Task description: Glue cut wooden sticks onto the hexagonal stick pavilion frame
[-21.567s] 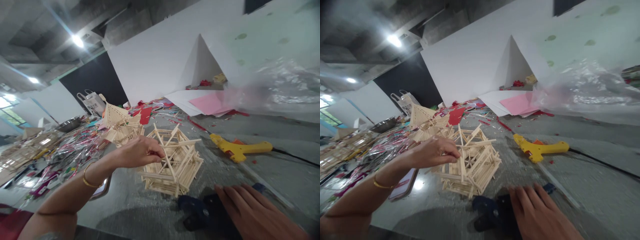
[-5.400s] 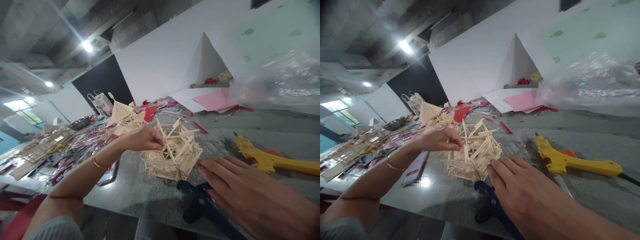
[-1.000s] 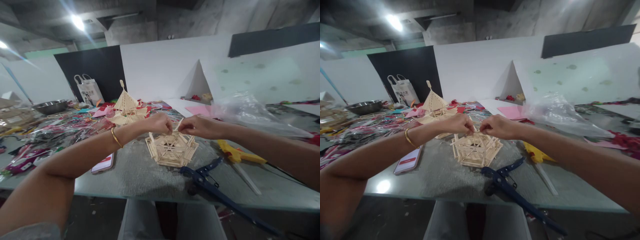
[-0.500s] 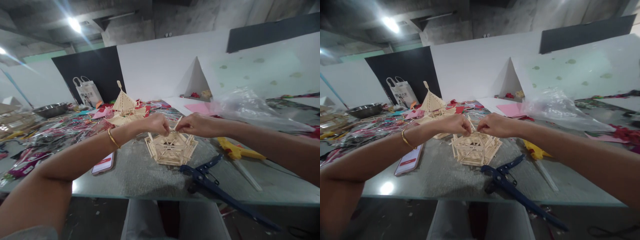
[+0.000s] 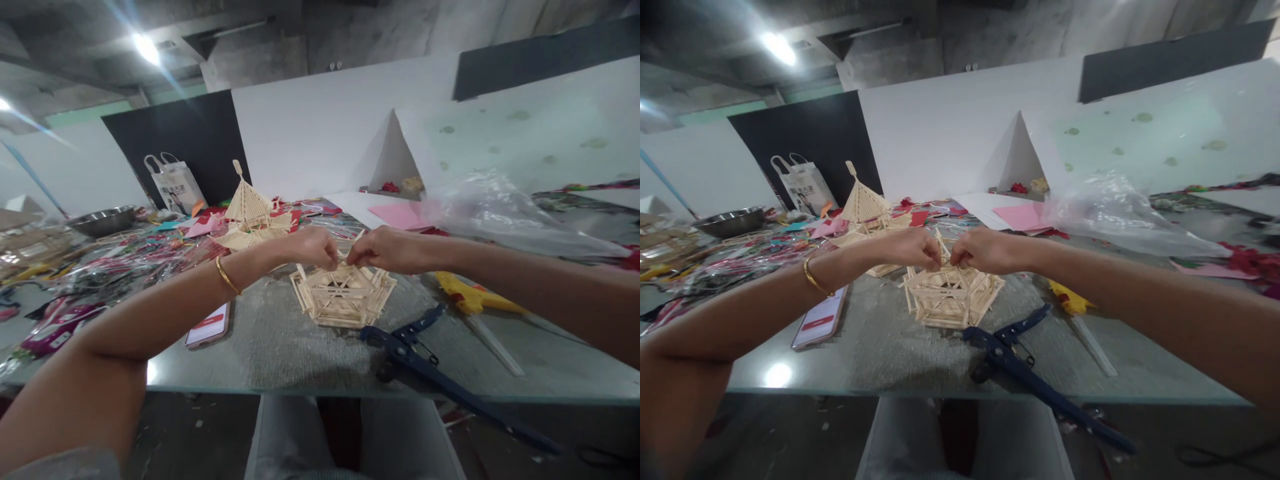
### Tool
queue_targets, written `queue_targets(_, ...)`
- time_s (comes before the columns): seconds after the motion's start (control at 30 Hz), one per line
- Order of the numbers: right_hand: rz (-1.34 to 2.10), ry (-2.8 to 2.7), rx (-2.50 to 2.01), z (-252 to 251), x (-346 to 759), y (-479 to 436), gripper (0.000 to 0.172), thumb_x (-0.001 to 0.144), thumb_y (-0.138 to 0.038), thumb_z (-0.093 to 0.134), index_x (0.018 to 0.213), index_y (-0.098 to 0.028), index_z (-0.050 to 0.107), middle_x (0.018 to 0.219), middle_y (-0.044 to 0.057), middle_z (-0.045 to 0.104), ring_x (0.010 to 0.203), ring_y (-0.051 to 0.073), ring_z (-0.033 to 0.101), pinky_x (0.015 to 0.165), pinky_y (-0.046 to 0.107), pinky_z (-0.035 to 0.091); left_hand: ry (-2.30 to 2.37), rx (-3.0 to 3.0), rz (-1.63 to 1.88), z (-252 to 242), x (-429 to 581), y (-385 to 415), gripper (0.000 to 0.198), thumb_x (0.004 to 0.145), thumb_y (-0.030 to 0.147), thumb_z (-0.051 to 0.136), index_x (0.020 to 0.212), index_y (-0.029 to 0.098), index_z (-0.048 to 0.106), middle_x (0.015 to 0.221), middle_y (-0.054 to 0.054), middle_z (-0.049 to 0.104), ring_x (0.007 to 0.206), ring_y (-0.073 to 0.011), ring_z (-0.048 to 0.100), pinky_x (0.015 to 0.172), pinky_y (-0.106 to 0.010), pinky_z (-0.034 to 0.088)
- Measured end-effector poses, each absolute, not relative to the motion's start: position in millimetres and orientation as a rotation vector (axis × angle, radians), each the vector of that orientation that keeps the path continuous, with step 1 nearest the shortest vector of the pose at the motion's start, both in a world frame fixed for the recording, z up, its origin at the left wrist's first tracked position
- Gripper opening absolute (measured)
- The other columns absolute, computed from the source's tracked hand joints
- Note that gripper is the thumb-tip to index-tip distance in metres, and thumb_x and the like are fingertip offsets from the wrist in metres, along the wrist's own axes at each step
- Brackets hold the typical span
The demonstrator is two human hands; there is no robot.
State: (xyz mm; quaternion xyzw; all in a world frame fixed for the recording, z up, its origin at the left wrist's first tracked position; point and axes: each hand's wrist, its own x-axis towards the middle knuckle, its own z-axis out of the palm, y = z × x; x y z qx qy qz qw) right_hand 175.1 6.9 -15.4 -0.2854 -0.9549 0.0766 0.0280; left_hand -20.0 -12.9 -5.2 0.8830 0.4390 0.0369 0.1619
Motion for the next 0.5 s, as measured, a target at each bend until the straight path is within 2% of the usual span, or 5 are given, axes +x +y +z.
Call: queue_targets(0.5,0.219,-2.935,-0.919,-7.7,169.2,0.1,0.035,0.073,-0.001,0.048,0.093,-0.016,0.072,0.087,0.002,0.07,0.074,0.011,0.062,0.067,0.019,0.045,1.293,2.509,0.119,-5.0,-17.7,-15.3,0.016,0.066,0.023,0.056,0.073,0.014,0.068,0.063,0.0,0.062,0.061,-0.0112,0.052,0.054,-0.022,0.032)
